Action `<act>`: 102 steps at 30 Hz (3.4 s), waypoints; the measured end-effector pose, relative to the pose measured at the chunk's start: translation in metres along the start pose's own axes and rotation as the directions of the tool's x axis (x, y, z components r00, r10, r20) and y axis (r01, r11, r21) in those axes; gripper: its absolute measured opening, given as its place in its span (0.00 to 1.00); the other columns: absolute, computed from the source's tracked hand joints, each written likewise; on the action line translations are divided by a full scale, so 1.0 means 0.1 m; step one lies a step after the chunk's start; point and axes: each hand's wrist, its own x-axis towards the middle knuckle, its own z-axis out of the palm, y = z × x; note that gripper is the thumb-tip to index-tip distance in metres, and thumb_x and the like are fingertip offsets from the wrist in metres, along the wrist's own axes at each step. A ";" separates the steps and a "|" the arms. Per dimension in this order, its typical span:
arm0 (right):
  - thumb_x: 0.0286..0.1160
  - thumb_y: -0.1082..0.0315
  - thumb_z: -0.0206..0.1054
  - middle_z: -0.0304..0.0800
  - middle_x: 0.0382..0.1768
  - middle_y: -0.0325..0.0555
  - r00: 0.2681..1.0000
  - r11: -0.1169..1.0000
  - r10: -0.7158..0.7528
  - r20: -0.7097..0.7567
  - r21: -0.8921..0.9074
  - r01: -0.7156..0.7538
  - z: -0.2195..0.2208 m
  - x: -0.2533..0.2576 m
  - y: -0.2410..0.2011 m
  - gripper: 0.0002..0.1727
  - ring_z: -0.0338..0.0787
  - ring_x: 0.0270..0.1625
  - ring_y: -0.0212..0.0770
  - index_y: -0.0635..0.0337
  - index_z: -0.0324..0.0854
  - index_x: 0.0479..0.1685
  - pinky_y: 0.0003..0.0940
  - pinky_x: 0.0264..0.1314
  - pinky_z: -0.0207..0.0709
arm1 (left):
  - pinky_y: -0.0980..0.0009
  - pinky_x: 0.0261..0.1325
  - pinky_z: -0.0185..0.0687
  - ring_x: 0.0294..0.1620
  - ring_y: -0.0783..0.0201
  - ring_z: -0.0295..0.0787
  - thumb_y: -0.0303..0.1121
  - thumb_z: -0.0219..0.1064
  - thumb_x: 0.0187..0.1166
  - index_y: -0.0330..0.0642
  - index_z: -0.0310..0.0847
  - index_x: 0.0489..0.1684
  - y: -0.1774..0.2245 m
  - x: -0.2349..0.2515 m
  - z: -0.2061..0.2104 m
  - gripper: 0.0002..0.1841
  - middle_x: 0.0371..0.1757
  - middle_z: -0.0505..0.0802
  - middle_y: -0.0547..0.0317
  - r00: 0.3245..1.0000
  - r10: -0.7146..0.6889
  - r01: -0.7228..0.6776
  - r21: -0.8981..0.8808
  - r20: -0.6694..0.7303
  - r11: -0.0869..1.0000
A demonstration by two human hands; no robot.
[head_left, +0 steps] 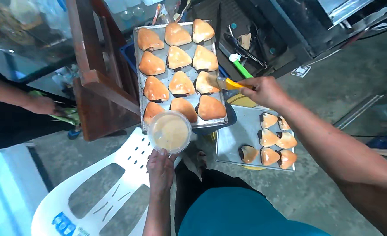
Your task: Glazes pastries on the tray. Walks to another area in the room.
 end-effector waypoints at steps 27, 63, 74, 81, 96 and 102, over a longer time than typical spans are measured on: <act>0.81 0.65 0.66 0.93 0.38 0.39 0.951 0.852 -0.286 0.115 0.485 0.197 0.39 -0.58 -0.98 0.15 0.86 0.33 0.23 0.61 0.88 0.60 0.24 0.38 0.82 | 0.55 0.59 0.92 0.53 0.56 0.95 0.26 0.57 0.84 0.29 0.75 0.63 -0.33 -0.35 -0.21 0.14 0.53 0.93 0.49 0.987 0.064 -0.076 -0.074 -0.148 0.994; 0.84 0.64 0.63 0.94 0.40 0.60 0.861 0.907 -0.390 0.327 -0.027 0.421 0.84 0.23 -1.92 0.15 0.93 0.45 0.63 0.61 0.91 0.57 0.68 0.50 0.81 | 0.51 0.57 0.93 0.52 0.51 0.96 0.35 0.77 0.71 0.33 0.80 0.58 0.16 -0.60 -0.89 0.21 0.52 0.95 0.45 0.927 0.206 -0.269 -0.170 -0.314 0.948; 0.77 0.64 0.68 0.92 0.33 0.32 0.853 0.877 -0.459 0.249 0.280 0.391 0.07 -0.33 -1.54 0.14 0.83 0.27 0.19 0.54 0.91 0.56 0.19 0.29 0.80 | 0.56 0.59 0.92 0.51 0.59 0.95 0.27 0.68 0.77 0.32 0.79 0.60 -0.05 -0.25 -0.54 0.16 0.51 0.95 0.53 0.982 0.122 -0.136 -0.095 -0.146 0.986; 0.78 0.62 0.61 0.91 0.30 0.47 0.723 0.723 -0.685 0.089 -0.032 0.690 0.36 -0.53 -1.39 0.19 0.88 0.26 0.45 0.61 0.92 0.57 0.44 0.25 0.81 | 0.58 0.61 0.90 0.52 0.60 0.94 0.27 0.64 0.80 0.33 0.79 0.61 -0.15 -0.07 -0.01 0.15 0.51 0.94 0.53 0.998 0.060 -0.062 -0.096 -0.027 0.993; 0.85 0.63 0.62 0.93 0.44 0.66 0.944 0.959 -0.271 0.188 -0.039 0.282 0.40 0.00 -0.73 0.17 0.92 0.49 0.70 0.63 0.89 0.61 0.74 0.52 0.78 | 0.53 0.60 0.91 0.54 0.54 0.94 0.31 0.58 0.83 0.35 0.78 0.57 -0.12 -0.24 -0.56 0.12 0.52 0.94 0.50 0.946 0.178 -0.192 -0.026 -0.272 0.981; 0.82 0.63 0.63 0.93 0.35 0.60 0.848 0.875 -0.404 0.344 -0.127 0.468 0.49 0.15 -1.18 0.15 0.92 0.41 0.65 0.60 0.92 0.55 0.69 0.43 0.80 | 0.53 0.58 0.92 0.54 0.51 0.95 0.36 0.67 0.78 0.35 0.75 0.60 -0.08 -0.43 -0.74 0.18 0.53 0.94 0.47 0.927 0.204 -0.229 -0.044 -0.315 0.972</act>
